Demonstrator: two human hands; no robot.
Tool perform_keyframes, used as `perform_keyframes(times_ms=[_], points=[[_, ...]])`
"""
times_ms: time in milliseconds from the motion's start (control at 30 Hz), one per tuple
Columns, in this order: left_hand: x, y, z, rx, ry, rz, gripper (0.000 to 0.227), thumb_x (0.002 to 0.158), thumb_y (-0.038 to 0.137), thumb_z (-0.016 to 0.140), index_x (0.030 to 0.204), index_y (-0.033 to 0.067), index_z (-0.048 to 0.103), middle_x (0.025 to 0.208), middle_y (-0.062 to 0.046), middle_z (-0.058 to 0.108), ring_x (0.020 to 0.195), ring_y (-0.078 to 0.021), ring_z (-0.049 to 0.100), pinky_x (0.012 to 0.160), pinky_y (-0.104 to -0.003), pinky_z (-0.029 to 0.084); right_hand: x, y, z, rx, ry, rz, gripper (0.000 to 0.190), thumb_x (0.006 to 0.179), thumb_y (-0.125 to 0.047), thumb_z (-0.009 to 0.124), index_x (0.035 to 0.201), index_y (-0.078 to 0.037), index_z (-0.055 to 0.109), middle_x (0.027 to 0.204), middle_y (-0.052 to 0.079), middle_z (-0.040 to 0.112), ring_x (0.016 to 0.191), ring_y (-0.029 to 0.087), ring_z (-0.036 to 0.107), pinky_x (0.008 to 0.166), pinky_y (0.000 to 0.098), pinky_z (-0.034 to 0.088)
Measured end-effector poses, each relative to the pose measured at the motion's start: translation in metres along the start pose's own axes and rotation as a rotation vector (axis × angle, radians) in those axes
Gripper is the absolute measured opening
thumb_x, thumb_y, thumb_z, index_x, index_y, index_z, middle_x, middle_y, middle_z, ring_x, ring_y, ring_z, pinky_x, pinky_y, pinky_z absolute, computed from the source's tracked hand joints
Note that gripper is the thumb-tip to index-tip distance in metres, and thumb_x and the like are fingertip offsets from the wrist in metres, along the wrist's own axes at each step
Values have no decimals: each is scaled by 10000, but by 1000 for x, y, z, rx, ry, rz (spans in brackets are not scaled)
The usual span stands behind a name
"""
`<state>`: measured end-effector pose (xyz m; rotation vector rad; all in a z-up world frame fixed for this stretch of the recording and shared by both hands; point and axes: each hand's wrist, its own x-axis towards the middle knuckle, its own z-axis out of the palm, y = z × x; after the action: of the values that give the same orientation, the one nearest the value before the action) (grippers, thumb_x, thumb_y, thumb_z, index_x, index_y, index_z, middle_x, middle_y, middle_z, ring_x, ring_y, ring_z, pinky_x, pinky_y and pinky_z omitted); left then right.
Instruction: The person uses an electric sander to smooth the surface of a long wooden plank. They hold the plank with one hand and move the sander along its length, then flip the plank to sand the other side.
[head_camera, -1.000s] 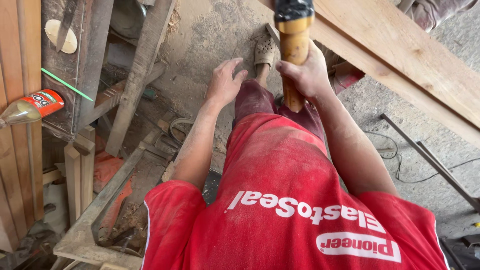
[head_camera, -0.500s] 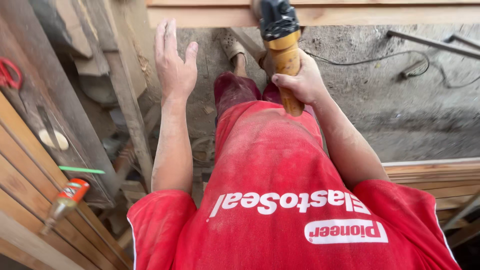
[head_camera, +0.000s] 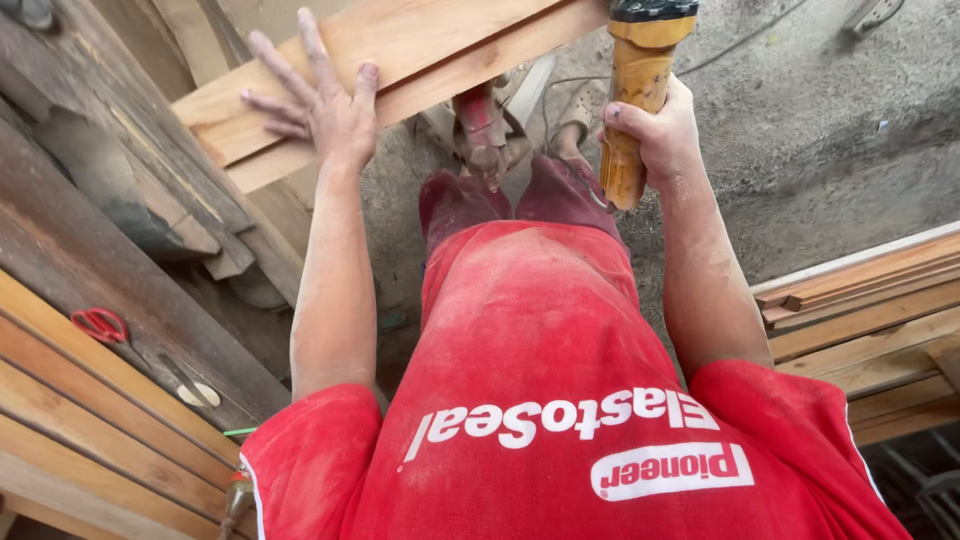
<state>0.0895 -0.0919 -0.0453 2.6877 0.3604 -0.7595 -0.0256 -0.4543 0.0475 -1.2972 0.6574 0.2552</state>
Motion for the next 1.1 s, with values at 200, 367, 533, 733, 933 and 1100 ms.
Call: perform_keyframes(times_ms=[200, 367, 533, 733, 933, 1100], points=[[2, -3, -3, 32, -11, 8, 903, 1061, 688, 647, 1703, 455, 55, 1688, -84, -302, 1434, -655, -314, 1152, -832, -95, 1, 7, 13, -217, -55, 15, 454, 846, -217, 804, 1200, -30, 592, 1010, 57, 690, 856, 163, 701, 771, 332, 637], [3, -6, -3, 33, -49, -18, 939, 1023, 793, 592, 1698, 455, 34, 1696, -82, -307, 1437, -666, -305, 1152, -834, -103, 0, 12, 53, -372, -217, 18, 514, 781, -260, 835, 1199, -44, 627, 1055, 47, 734, 936, 121, 704, 876, 300, 591], [3, -6, -7, 49, -54, -18, 947, 1021, 809, 566, 1694, 449, 6, 1697, -93, -315, 1436, -668, -313, 1146, -839, -88, 3, 6, 22, -308, -131, 30, 505, 803, -266, 854, 1181, -34, 615, 1041, 60, 707, 910, 131, 678, 848, 314, 591], [3, -5, -4, 50, -70, -19, 916, 1041, 778, 534, 1687, 445, -23, 1688, -98, -326, 1428, -654, -332, 1140, -841, -112, 16, -21, -50, -140, 29, -52, 544, 824, -273, 812, 1246, -22, 577, 1075, 75, 676, 907, 156, 697, 808, 336, 643], [6, -7, 0, 68, -71, -24, 875, 1068, 766, 516, 1689, 464, -22, 1682, -104, -345, 1421, -652, -349, 1137, -843, -132, 23, -27, -78, 27, 107, -46, 432, 862, -245, 763, 1180, -19, 578, 927, 126, 656, 765, 210, 673, 714, 384, 621], [9, -7, 3, 55, -52, -26, 846, 1080, 730, 515, 1688, 468, -12, 1681, -96, -336, 1433, -645, -338, 1151, -837, -112, 35, -16, -25, -187, -6, -97, 462, 828, -221, 765, 1207, -20, 594, 1025, 76, 685, 875, 165, 699, 786, 345, 637]])
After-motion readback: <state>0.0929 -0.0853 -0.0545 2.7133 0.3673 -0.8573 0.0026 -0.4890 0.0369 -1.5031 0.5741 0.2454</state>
